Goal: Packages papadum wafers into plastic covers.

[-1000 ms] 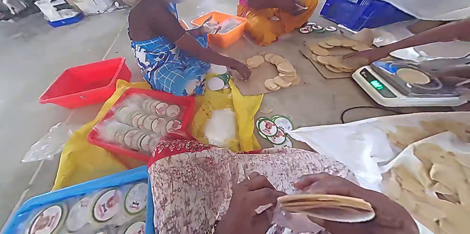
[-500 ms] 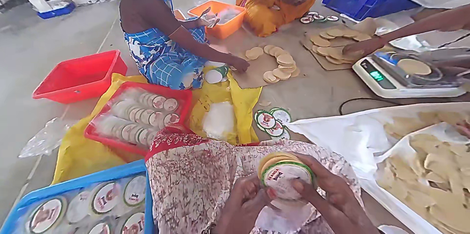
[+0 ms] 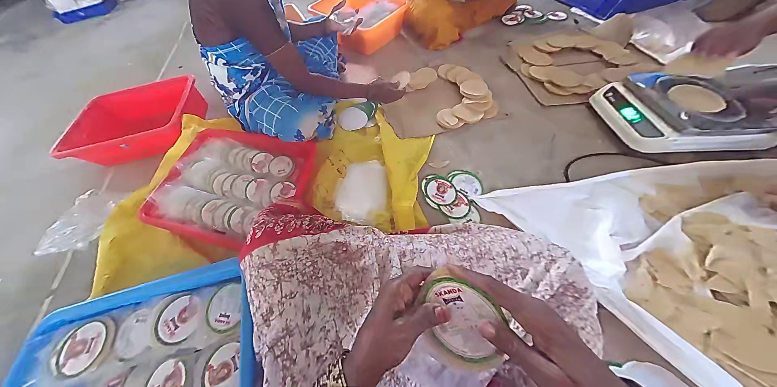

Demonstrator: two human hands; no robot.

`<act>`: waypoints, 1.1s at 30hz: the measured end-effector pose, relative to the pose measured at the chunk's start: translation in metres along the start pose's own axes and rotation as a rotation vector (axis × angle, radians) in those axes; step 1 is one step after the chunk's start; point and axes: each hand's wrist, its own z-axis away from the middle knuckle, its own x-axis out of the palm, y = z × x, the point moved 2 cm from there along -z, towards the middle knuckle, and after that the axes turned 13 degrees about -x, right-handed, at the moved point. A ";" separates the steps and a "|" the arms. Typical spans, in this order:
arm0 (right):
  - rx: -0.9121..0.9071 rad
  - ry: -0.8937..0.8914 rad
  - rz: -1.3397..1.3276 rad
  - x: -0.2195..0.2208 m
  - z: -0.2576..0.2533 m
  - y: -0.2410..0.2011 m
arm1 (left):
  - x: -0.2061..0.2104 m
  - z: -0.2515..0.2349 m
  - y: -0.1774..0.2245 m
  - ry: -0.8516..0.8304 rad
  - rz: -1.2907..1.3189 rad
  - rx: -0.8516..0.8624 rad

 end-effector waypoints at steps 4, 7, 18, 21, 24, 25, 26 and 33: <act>0.076 0.155 0.035 0.010 0.004 0.000 | 0.005 -0.001 0.002 -0.037 -0.050 -0.024; 0.169 0.033 0.349 0.018 0.005 -0.012 | 0.005 -0.004 0.003 0.021 -0.112 -0.031; 0.240 0.415 -0.302 0.032 0.010 -0.011 | -0.004 -0.003 0.003 0.226 -0.508 0.121; 0.175 0.352 -0.176 0.019 0.012 -0.005 | -0.011 0.001 0.000 0.222 -0.468 0.108; 0.138 0.199 0.018 0.022 0.014 -0.001 | -0.005 0.005 -0.003 0.216 -0.373 0.046; 0.128 0.146 0.075 0.025 0.014 -0.001 | -0.003 0.005 -0.005 0.216 -0.374 0.032; 0.120 0.096 0.110 0.029 0.015 0.000 | -0.001 0.004 -0.007 0.208 -0.386 0.029; 0.117 0.247 0.004 0.028 0.023 0.001 | 0.000 0.000 -0.012 0.312 -0.130 0.144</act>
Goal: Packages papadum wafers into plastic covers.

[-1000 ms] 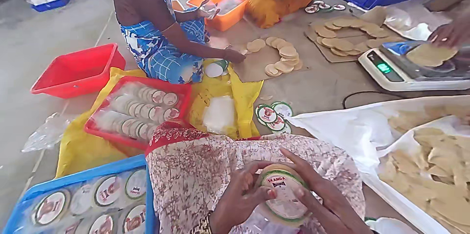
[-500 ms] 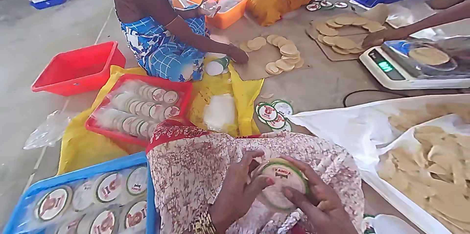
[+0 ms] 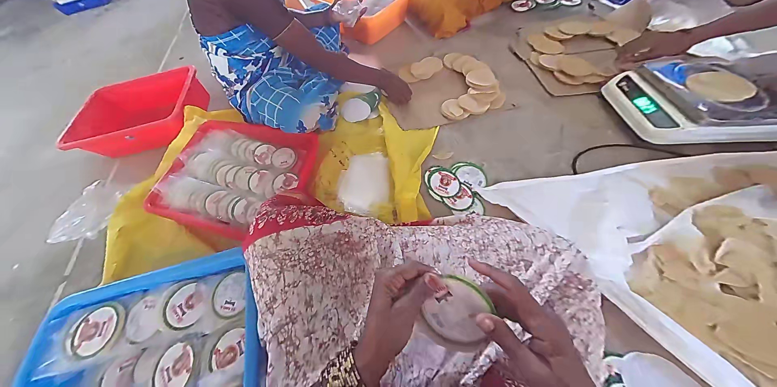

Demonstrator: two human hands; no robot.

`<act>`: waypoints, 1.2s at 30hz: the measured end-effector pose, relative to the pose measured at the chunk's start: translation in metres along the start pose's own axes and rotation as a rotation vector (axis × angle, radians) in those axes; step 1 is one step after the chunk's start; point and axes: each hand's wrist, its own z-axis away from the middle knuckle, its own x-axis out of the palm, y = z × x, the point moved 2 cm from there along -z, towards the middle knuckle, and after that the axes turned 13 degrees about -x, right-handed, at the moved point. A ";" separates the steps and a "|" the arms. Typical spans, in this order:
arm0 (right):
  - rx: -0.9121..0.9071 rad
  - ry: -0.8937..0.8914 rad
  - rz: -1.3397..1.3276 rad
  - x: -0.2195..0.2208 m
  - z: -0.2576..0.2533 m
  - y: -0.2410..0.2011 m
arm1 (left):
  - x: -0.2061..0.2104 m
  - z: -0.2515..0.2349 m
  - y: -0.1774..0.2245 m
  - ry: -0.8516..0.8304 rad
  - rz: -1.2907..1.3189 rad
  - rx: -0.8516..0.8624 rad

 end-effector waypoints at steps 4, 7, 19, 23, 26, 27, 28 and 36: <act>-0.023 0.016 -0.050 0.004 0.006 0.004 | 0.003 -0.005 -0.002 0.013 0.087 0.032; -0.027 -0.063 -0.084 0.005 0.008 0.007 | 0.003 -0.002 -0.008 -0.010 0.017 0.059; -0.179 0.099 -0.046 -0.015 -0.013 -0.002 | 0.002 0.003 -0.010 -0.077 0.015 0.098; -0.224 0.182 -0.029 -0.016 -0.019 0.000 | 0.001 0.006 -0.007 -0.031 0.016 0.192; -0.165 0.264 -0.098 -0.020 -0.025 0.000 | -0.011 0.007 0.003 0.108 -0.014 0.287; -0.128 0.258 -0.132 -0.022 -0.027 -0.001 | -0.019 0.010 0.006 0.134 -0.009 0.302; -0.091 0.221 -0.155 -0.024 -0.029 0.000 | -0.028 0.012 0.010 0.152 -0.009 0.316; -0.199 -0.162 -0.072 0.024 -0.048 -0.004 | -0.031 0.030 0.016 0.150 -0.092 0.236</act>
